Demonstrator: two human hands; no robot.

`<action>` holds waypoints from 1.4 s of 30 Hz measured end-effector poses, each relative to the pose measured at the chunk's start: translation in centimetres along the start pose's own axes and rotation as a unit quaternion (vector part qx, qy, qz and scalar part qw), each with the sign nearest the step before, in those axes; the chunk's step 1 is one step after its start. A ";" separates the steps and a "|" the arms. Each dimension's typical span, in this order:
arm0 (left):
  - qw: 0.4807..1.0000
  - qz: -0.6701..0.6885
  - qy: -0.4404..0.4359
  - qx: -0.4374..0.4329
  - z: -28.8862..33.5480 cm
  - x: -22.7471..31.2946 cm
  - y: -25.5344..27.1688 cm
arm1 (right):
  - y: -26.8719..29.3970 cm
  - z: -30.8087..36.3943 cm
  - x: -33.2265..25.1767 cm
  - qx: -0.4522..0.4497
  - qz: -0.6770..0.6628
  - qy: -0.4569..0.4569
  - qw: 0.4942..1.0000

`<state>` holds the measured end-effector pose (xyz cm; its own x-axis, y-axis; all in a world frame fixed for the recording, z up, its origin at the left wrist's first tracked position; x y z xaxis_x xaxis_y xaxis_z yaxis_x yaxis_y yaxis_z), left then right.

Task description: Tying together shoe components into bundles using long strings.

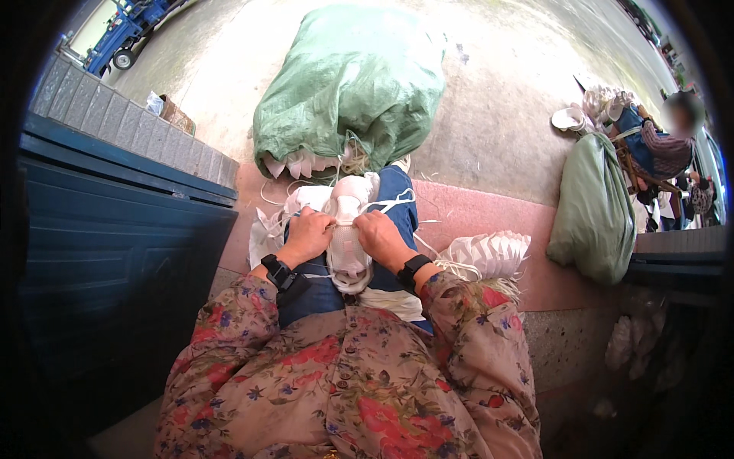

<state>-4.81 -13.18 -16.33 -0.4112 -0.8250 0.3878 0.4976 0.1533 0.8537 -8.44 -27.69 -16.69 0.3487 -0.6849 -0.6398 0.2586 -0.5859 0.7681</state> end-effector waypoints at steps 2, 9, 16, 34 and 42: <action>1.000 0.024 -0.014 0.013 0.1 -0.1 0.0 | 0.3 -0.1 -0.7 -0.016 0.026 0.020 0.999; 1.000 0.026 -0.004 0.004 -0.2 -0.2 0.3 | -0.4 -2.2 -2.5 -0.161 0.307 0.079 0.935; 0.999 0.011 -0.010 0.035 0.2 0.1 0.3 | 0.8 -2.1 -2.7 -0.155 0.347 0.182 0.907; 0.996 0.029 -0.056 0.068 0.4 -0.2 0.1 | -2.2 -2.5 -2.8 -0.103 0.116 -0.088 0.984; 0.994 0.003 -0.029 0.110 1.2 1.3 0.3 | -1.4 -2.4 -3.5 -0.029 0.232 0.005 0.972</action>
<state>-6.12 -13.54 -15.16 -0.4549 -0.7917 0.4077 0.3244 0.2790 0.9038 -7.90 -23.42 -15.43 0.4487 -0.8654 -0.2231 0.1219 -0.1880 0.9746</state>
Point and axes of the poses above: each hand's wrist, its own z-axis away from the middle knuckle, its own y-axis out of the back of the hand, x = y × z, the point moved 5 cm from there along -z, towards the middle knuckle, and after that the axes turned 12 degrees about -x, right-handed, at the moved point
